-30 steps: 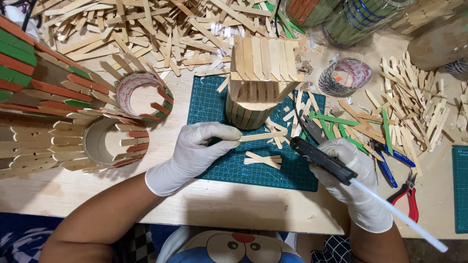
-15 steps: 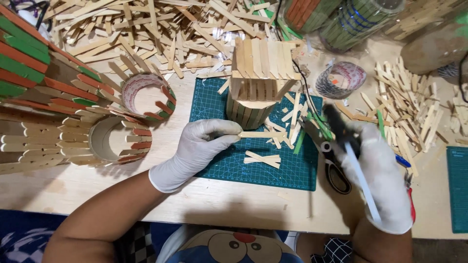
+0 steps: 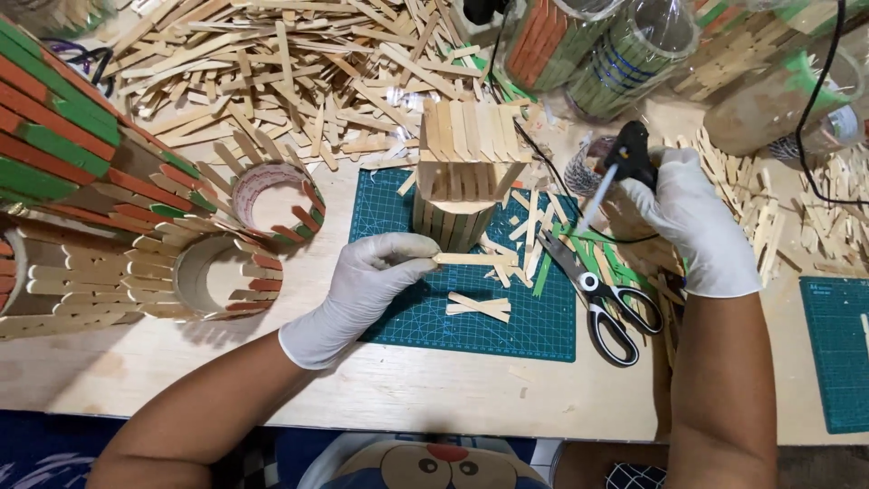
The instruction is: The person is constructing a small wooden structure by cutting popsicle sticks to the required length and gluing them in place.
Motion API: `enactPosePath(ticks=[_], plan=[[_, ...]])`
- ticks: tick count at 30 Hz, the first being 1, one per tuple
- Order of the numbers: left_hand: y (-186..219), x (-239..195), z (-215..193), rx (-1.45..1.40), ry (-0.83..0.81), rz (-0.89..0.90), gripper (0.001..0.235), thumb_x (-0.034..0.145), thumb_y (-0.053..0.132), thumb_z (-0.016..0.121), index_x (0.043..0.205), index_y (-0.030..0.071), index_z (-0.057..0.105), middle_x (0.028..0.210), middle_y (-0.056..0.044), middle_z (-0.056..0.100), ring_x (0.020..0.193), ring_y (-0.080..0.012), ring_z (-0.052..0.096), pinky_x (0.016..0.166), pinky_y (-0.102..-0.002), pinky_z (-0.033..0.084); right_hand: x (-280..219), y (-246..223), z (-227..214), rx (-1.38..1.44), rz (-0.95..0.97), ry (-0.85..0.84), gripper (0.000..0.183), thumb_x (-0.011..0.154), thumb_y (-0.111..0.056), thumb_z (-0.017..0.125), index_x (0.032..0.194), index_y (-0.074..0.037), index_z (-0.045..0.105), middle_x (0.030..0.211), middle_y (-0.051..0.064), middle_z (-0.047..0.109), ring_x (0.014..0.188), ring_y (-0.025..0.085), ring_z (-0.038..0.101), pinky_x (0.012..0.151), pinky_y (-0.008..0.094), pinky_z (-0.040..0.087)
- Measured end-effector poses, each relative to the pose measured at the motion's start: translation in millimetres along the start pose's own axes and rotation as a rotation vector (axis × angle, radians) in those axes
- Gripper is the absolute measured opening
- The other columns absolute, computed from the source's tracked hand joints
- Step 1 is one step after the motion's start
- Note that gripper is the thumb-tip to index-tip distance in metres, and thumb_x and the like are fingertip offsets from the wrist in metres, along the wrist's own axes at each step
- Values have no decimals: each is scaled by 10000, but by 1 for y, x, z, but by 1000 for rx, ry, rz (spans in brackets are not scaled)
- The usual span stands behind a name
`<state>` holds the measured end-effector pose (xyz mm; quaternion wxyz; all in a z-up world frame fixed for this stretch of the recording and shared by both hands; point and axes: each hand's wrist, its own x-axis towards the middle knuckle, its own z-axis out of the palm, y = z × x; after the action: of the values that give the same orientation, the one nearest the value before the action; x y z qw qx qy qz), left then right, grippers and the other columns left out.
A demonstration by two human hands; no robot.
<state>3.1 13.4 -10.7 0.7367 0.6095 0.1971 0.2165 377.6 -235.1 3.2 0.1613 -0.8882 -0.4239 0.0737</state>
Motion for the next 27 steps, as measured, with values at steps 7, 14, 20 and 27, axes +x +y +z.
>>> enactPosePath(ticks=[7,14,20,27], plan=[[10,2,5,-217,65,-208,241,796,-35,803,1032,3,775,929,-161,794,842,-189,756,820,-277,632,-49,-122,-4,91,-343,242,337,905,-129,774,1226,-44,721,1211,214,670,1130,396,632,962,510,500],[13,1,8,-254,76,-263,260,815,-76,777,1069,-27,759,925,-171,778,845,-154,728,811,-272,620,-68,-161,28,356,-652,422,86,841,-128,861,916,-136,820,971,34,774,824,231,722,771,337,594],[6,1,8,-301,64,-278,253,822,-89,762,1072,-48,749,928,-199,773,841,-193,749,809,-295,631,-62,-160,36,329,-796,437,45,874,-52,809,907,-66,783,938,87,759,798,307,706,734,387,580],[13,1,11,-325,65,-265,229,833,-84,751,1057,-36,756,923,-176,774,830,-188,754,789,-277,632,-54,-152,46,422,-890,453,59,878,2,770,908,-41,742,870,112,715,713,333,668,673,435,576]])
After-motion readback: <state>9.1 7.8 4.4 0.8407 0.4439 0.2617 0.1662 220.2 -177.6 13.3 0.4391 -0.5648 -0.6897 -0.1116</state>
